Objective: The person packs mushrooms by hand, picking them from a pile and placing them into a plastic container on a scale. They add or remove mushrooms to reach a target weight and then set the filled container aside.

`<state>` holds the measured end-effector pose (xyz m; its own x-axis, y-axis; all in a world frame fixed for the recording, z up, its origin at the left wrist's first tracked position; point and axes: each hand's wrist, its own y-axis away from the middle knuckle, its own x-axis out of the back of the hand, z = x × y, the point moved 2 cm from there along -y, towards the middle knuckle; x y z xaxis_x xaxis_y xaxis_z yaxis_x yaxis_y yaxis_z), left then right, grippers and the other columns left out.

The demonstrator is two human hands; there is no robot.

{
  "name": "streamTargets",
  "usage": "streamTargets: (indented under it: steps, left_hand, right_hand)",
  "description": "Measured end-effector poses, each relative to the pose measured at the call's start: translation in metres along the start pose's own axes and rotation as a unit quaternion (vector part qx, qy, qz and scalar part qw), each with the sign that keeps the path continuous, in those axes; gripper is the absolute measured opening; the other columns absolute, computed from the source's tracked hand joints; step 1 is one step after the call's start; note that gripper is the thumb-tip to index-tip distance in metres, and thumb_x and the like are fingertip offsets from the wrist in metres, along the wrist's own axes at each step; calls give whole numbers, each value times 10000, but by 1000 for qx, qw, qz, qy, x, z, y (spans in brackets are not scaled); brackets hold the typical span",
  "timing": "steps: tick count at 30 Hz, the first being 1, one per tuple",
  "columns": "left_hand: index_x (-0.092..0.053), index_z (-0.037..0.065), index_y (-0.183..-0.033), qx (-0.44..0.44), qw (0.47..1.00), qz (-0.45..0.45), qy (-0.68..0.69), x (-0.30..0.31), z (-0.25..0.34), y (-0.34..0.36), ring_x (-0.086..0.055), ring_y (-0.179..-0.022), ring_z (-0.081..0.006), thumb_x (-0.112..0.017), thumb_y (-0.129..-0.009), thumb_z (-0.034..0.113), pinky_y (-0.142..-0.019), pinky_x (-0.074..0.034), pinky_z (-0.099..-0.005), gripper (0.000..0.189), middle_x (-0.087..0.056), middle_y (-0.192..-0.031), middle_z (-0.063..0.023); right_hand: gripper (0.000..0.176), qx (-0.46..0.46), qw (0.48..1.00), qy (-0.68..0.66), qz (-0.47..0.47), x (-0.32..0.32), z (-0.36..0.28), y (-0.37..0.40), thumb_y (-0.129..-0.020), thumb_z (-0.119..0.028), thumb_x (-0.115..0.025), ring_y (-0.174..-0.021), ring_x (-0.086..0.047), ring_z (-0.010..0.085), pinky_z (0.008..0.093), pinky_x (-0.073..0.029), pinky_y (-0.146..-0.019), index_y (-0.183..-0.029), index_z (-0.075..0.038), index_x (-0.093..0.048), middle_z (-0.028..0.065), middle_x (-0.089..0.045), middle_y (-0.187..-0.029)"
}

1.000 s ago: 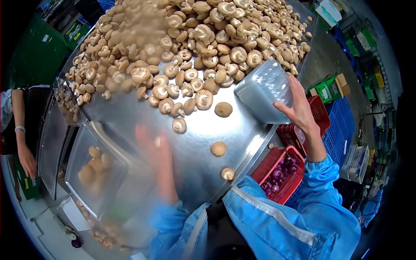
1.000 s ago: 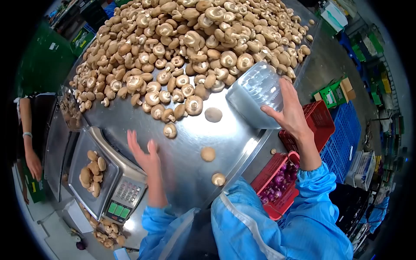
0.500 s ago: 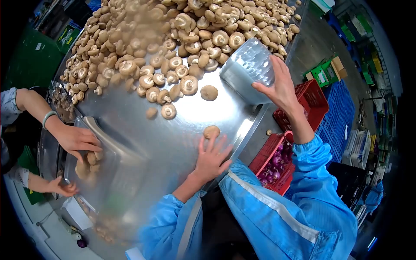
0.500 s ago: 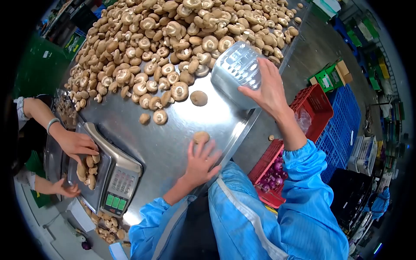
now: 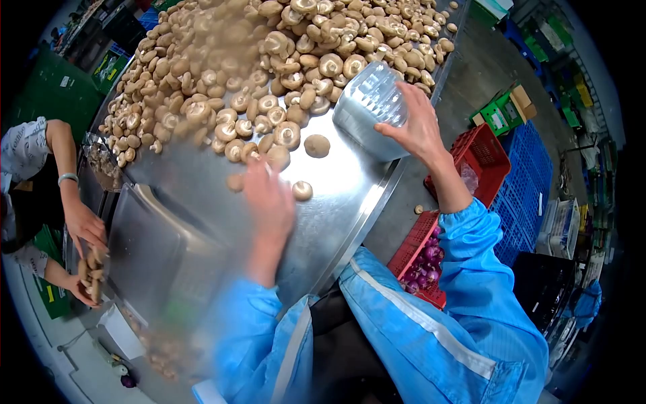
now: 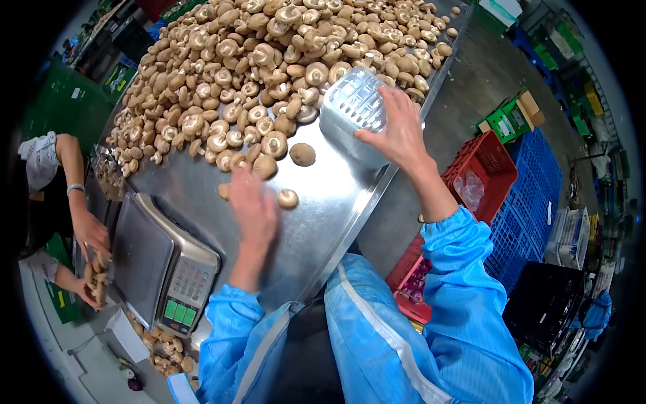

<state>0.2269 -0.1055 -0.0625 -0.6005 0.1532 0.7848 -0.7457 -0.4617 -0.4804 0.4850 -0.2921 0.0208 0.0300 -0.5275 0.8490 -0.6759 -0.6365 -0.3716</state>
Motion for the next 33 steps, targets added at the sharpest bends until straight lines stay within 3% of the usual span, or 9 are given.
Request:
streamTargets:
  steps: [5, 14, 19, 21, 22, 24, 27, 29, 33]
  left_hand:
    - [-560, 135, -1295, -126, 967, -218, 40, -33, 34, 63, -271, -1386, -431, -637, -843, 252, -1068, -232, -620, 473, -386, -1448, -219]
    - [-413, -37, -1364, 13, 982, -165, 87, -28, -3, 22, -292, -1375, -408, -644, -850, 161, -1117, -254, -491, 598, -375, -1440, -235]
    - [-284, 4, -1464, 128, 937, -97, 310, 65, 26, -4, -335, -1371, -332, -712, -801, 137, -1120, -289, -447, 800, -326, -1494, -187]
    - [-318, -1, -1451, 113, 916, -42, 383, 95, 35, -15, -323, -1391, -300, -704, -809, 136, -1128, -272, -448, 762, -315, -1514, -173]
    - [-380, 6, -1397, 93, 935, -21, 342, 105, 38, -16, -506, -1251, -277, -673, -845, 106, -1027, -416, -407, 633, -499, -1367, -191]
    - [-432, 12, -1313, 201, 879, -185, 390, 98, 7, 8, -617, -995, -216, -628, -885, 102, -821, -497, -318, 480, -611, -1162, -173]
    - [-489, 20, -1150, 357, 798, -212, 438, 87, -17, 49, -579, -507, -93, -521, -964, 117, -422, -409, -184, 212, -673, -792, -102]
    - [-472, 18, -1160, 448, 763, -210, 415, 86, -34, 80, -537, -464, -89, -490, -976, 126, -375, -356, -199, 214, -662, -801, -117]
    - [-419, 11, -1215, 564, 661, -242, 433, 73, -51, 126, -508, -419, -104, -447, -989, 112, -333, -316, -216, 249, -647, -820, -149]
  right_hand:
    - [787, -2, 1000, -11, 10, 3, -8, -6, -581, -322, -809, -1187, -483, 352, 442, -348, -1045, -1230, 11, -513, 180, -548, -1210]
    - [637, 32, 996, 34, 74, 13, -30, 5, -595, -200, -775, -1124, -508, 346, 431, -375, -1013, -1142, 13, -528, 185, -563, -1137]
    - [710, 101, 977, -161, -98, 39, -104, 32, -628, -245, -782, -1118, -537, 379, 448, -417, -991, -1234, 10, -513, 207, -557, -1190]
    - [800, 17, 878, -306, -369, 27, -131, 54, -685, -327, -778, -1206, -509, 337, 428, -390, -1058, -1341, -1, -456, 187, -541, -1277]
    - [775, 24, 808, -385, -445, 12, -139, 65, -757, -398, -719, -1212, -513, 329, 433, -386, -1063, -1368, -9, -442, 196, -530, -1310]
    - [731, -54, 641, -521, -560, -27, -138, 89, -857, -488, -623, -1216, -524, 324, 436, -393, -1058, -1391, -27, -431, 206, -532, -1326]
    - [689, -258, 384, -659, -593, -71, -127, 116, -928, -555, -500, -1215, -534, 319, 433, -417, -1042, -1391, -50, -423, 207, -563, -1282]
    - [714, -337, 265, -732, -529, -82, -112, 129, -956, -616, -396, -1225, -531, 297, 439, -420, -1046, -1405, -61, -401, 207, -577, -1259]
    - [607, -362, 569, -479, -562, -99, -102, 158, -1004, -454, -433, -790, -698, 231, 337, -583, -637, -1409, -11, -342, 177, -662, -1003]
